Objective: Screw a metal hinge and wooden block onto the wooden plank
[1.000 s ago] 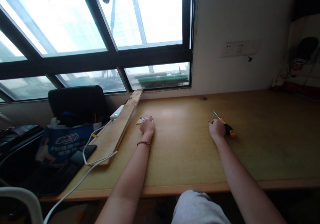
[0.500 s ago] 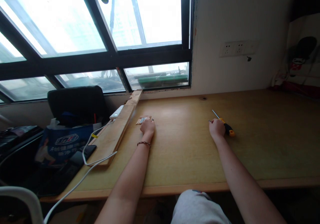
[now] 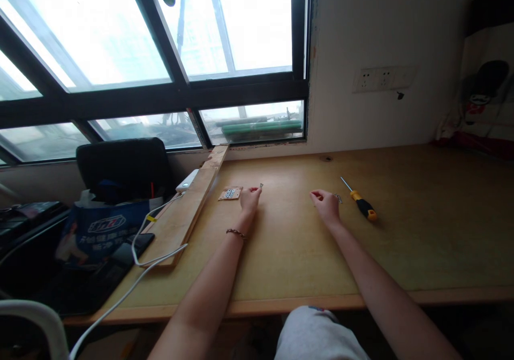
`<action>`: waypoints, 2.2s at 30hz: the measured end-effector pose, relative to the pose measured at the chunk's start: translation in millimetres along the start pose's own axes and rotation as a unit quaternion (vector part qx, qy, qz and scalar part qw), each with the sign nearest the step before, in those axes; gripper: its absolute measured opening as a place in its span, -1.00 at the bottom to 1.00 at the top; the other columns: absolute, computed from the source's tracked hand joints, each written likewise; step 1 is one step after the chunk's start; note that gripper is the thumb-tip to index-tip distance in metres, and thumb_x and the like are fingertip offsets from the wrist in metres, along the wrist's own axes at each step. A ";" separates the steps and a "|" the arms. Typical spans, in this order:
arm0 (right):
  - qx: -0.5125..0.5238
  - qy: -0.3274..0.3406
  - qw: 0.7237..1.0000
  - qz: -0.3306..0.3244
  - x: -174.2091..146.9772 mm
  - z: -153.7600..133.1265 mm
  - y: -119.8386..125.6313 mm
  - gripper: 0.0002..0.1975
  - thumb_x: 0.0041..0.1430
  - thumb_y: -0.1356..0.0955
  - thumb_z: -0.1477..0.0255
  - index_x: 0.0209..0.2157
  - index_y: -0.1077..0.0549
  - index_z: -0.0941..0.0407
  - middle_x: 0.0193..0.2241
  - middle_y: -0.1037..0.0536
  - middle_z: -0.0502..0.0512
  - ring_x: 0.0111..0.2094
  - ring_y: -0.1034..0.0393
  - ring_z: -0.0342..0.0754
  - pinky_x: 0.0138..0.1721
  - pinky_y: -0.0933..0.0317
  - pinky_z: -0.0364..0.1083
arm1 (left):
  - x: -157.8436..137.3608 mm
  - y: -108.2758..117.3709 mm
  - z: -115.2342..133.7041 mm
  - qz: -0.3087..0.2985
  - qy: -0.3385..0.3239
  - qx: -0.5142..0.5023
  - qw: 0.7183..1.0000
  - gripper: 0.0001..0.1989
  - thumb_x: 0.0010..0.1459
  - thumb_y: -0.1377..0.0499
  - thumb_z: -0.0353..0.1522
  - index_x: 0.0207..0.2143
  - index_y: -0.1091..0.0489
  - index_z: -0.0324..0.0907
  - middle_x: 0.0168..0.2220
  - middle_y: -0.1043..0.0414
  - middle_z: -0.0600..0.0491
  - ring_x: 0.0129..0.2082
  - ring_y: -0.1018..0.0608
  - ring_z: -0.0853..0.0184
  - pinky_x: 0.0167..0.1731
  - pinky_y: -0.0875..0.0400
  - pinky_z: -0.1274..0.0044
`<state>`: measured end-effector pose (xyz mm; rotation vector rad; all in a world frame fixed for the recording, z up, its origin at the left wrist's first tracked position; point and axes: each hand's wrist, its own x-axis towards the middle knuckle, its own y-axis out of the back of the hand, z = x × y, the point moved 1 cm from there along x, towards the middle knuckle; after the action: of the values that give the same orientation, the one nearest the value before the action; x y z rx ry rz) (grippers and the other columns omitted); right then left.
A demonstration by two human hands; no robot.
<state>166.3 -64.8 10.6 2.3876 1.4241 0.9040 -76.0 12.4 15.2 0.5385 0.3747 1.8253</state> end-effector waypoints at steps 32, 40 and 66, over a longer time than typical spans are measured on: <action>0.208 -0.177 0.960 0.056 8.7 9.6 5.1 -0.68 -0.19 -0.41 0.32 -0.37 -0.54 0.24 -0.53 -0.54 0.16 -0.57 -0.35 -0.11 -0.57 -0.19 -0.16 | -88.2 -59.7 39.7 -0.191 -0.149 -0.122 0.962 -0.69 0.00 -0.13 -0.20 -0.26 -0.39 -0.22 -0.71 -0.19 0.23 -0.68 -0.25 0.50 -0.59 -0.10 0.63; -0.238 -0.187 0.953 0.033 20.8 40.2 37.2 -0.82 -0.10 -0.40 0.36 -0.39 -0.55 0.11 -0.40 -0.57 0.20 -0.34 -0.45 0.07 -0.46 -0.18 -0.11 | -87.8 -56.9 40.0 -0.185 -0.156 -0.101 0.965 -0.73 0.02 -0.10 -0.24 -0.28 -0.40 -0.21 -0.70 -0.21 0.21 -0.67 -0.28 0.49 -0.57 -0.12 0.62; -0.351 -0.157 0.923 0.018 15.2 28.9 38.8 -0.79 0.11 -0.26 0.38 -0.32 -0.51 0.12 -0.37 -0.52 0.26 -0.30 -0.41 0.08 -0.42 -0.19 -0.07 | -83.2 -54.7 38.4 -0.164 -0.146 -0.062 0.974 -0.73 0.03 -0.09 -0.22 -0.32 -0.43 -0.21 -0.69 -0.26 0.17 -0.65 -0.33 0.46 -0.55 -0.13 0.60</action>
<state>216.9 -68.1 12.3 1.8928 0.7579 0.8100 9.9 -50.2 5.4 0.6079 0.1372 1.4154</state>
